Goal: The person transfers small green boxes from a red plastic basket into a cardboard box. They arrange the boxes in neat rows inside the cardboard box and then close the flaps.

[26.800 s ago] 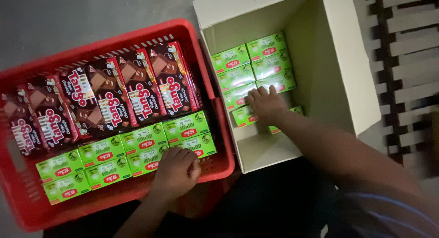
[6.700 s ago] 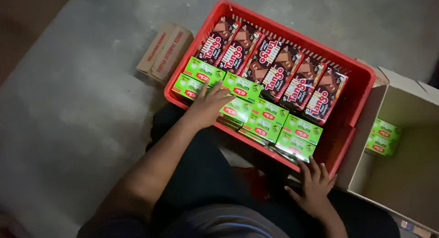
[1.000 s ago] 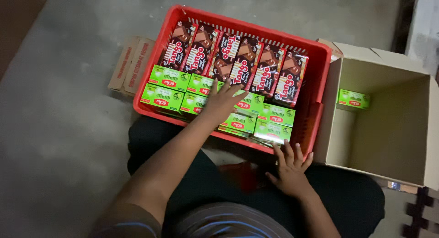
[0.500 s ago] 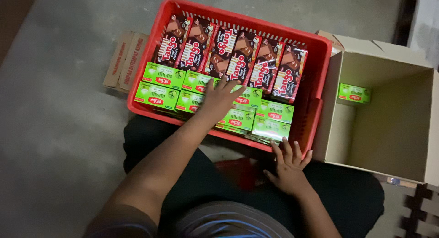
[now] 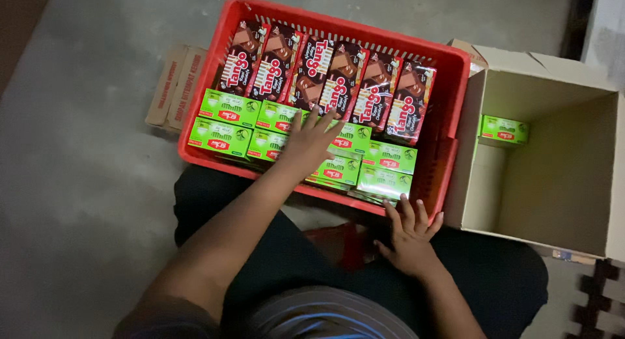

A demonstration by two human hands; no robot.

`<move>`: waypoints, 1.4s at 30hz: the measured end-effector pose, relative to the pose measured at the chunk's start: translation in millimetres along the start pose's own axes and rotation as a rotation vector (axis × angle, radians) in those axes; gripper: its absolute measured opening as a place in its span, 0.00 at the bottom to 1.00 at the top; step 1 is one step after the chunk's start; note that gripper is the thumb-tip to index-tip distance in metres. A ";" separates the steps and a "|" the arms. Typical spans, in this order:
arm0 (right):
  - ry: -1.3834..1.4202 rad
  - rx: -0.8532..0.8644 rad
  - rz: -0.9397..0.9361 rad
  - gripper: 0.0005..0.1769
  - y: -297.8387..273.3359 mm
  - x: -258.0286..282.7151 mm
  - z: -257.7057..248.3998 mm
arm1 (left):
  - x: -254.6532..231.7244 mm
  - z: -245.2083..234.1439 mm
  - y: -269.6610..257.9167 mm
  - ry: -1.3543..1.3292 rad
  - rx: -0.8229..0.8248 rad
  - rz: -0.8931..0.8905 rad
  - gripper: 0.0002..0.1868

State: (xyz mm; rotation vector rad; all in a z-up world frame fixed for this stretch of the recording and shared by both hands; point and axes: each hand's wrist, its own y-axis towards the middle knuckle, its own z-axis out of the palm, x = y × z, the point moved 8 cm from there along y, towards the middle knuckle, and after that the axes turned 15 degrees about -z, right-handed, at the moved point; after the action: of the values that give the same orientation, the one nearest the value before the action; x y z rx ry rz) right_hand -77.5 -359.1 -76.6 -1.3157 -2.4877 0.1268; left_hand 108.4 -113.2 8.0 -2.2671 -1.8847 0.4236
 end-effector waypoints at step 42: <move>0.776 0.217 0.519 0.61 55.4 -313.6 9.4 | -56.0 62.1 -33.6 -0.235 0.485 -0.023 0.12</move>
State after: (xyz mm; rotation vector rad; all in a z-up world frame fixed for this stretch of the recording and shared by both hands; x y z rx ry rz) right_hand 127.2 -583.2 -173.4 -1.5106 -1.4314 -0.0032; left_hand 48.0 -165.0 -34.3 -1.9352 -1.6653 1.0536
